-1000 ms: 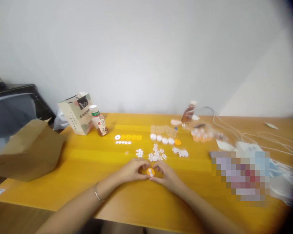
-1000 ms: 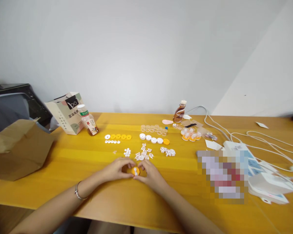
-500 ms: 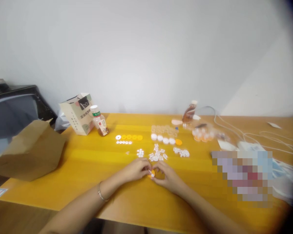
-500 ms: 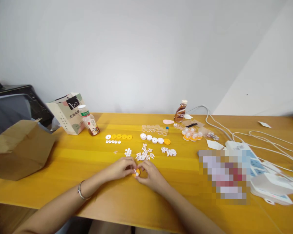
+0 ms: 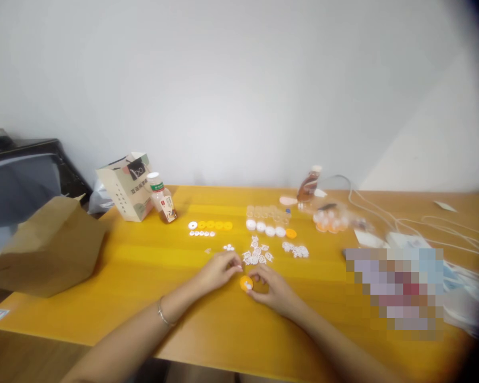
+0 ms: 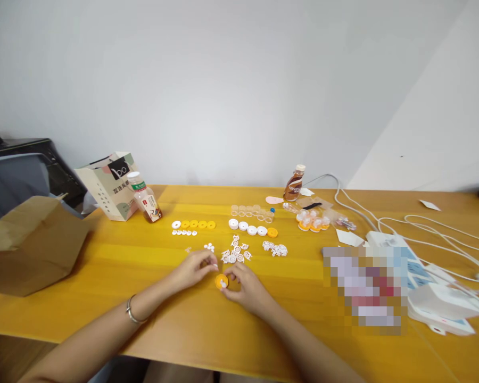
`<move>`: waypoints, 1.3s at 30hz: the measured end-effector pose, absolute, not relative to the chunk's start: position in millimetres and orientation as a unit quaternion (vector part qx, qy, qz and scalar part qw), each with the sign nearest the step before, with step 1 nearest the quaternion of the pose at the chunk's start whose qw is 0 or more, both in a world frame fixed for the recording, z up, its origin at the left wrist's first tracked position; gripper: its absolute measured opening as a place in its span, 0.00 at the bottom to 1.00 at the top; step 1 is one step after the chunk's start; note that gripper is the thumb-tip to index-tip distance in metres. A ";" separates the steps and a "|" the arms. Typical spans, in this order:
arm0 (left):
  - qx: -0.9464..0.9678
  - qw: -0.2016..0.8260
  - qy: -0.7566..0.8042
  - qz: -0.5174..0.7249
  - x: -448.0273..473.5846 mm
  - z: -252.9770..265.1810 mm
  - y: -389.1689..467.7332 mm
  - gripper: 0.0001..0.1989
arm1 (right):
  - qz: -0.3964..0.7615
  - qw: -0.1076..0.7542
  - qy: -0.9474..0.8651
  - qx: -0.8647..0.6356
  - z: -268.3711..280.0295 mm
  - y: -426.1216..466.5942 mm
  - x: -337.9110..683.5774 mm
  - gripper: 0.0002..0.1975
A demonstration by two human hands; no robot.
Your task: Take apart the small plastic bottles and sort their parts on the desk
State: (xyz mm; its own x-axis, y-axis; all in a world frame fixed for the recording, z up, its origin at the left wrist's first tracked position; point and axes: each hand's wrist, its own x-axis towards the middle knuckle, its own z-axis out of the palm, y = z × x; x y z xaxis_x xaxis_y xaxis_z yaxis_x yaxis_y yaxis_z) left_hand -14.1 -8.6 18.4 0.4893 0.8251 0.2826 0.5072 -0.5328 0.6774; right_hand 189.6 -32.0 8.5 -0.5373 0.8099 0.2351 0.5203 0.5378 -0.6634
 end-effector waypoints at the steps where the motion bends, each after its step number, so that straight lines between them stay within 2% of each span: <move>1: 0.807 0.255 0.423 0.323 -18.7 17.9 -3.8 0.04 | 0.270 0.268 -0.833 -0.402 8.4 -32.0 189.9 0.07; 7: 0.758 0.198 0.512 0.353 -42.2 8.5 24.7 0.08 | 0.274 0.267 -0.830 -0.405 10.5 -32.9 189.9 0.07; 25: 0.760 0.186 0.520 0.341 -40.2 -6.6 34.6 0.06 | 0.269 0.269 -0.831 -0.405 8.8 -32.9 189.8 0.07; 34: 0.775 0.145 0.501 0.356 -38.7 -3.1 30.6 0.08 | 0.270 0.275 -0.830 -0.403 6.7 -31.9 189.9 0.07; 39: 0.854 0.135 0.386 0.322 -24.1 15.8 1.6 0.09 | 0.265 0.279 -0.832 -0.400 5.9 -31.5 190.1 0.07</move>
